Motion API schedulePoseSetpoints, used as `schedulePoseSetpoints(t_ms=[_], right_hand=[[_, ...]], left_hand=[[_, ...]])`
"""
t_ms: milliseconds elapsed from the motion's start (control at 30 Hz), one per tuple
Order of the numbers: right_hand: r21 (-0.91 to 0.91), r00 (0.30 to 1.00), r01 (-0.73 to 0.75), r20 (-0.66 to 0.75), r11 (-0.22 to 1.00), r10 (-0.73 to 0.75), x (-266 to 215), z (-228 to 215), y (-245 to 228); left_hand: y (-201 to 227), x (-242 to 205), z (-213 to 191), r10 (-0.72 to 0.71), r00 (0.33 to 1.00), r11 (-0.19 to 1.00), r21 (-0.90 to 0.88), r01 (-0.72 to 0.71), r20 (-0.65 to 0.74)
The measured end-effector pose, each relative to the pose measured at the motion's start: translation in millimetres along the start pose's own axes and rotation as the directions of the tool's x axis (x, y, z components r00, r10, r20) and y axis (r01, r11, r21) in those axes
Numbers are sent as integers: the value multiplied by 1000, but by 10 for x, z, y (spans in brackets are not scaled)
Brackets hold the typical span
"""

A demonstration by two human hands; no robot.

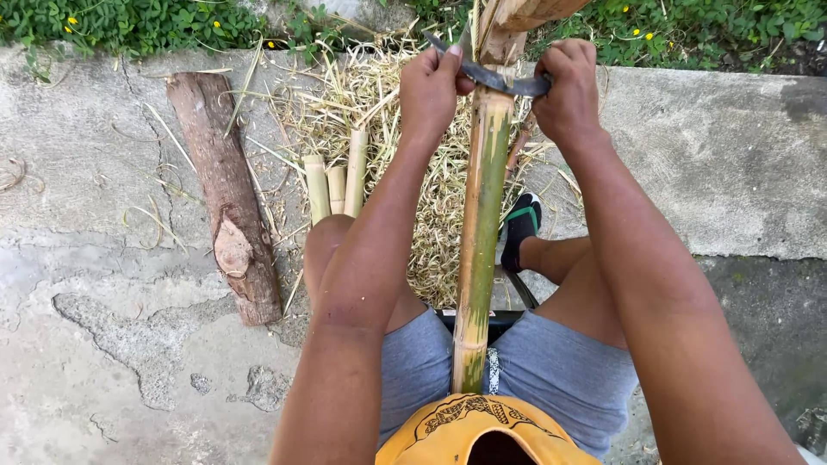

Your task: The person is using a curved blade to scrape and strip a bamboo pole.

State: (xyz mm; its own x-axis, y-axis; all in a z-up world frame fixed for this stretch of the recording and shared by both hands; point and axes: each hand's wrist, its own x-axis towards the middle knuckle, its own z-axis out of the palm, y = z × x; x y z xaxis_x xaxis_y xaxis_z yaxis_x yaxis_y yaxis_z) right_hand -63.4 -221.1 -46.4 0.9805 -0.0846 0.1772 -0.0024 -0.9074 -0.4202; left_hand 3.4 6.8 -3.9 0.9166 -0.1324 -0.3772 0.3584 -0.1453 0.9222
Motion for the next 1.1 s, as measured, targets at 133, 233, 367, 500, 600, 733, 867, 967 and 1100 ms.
schedulePoseSetpoints(t_ms=[133, 233, 367, 500, 600, 733, 867, 967, 1100], right_hand=[[-1, 997, 51, -61, 999, -51, 78, -72, -27], [26, 995, 78, -68, 997, -76, 81, -232, -95], [130, 999, 38, -24, 991, -35, -73, -447, -110], [169, 993, 109, -71, 980, -98, -304, -735, -165], [171, 996, 43, -83, 984, -29, -420, -759, -121], [184, 996, 10, -93, 983, 7, -581, -776, -203], [155, 990, -138, 3, 978, 139, -553, -733, -327], [114, 994, -112, 13, 987, 111, -546, -653, -323], [28, 998, 38, -42, 999, -37, -467, -579, -308]], left_hand=[[85, 13, 58, -36, 999, 998, 49, 38, -36], [78, -100, 50, 82, 994, 996, -42, -85, -71], [185, -680, -98, -208, 972, 978, 0, 209, 107], [147, -1288, -69, -441, 780, 895, 151, 420, 445], [-124, -1367, 11, -257, 871, 966, 83, 245, 419], [-135, -1504, -1, -162, 927, 978, 183, 104, 339], [35, -1448, -3, -85, 942, 974, 228, 9, 324], [83, -1298, -35, -178, 914, 954, 291, 70, 364], [-40, -829, -95, -117, 965, 908, 419, 9, 234]])
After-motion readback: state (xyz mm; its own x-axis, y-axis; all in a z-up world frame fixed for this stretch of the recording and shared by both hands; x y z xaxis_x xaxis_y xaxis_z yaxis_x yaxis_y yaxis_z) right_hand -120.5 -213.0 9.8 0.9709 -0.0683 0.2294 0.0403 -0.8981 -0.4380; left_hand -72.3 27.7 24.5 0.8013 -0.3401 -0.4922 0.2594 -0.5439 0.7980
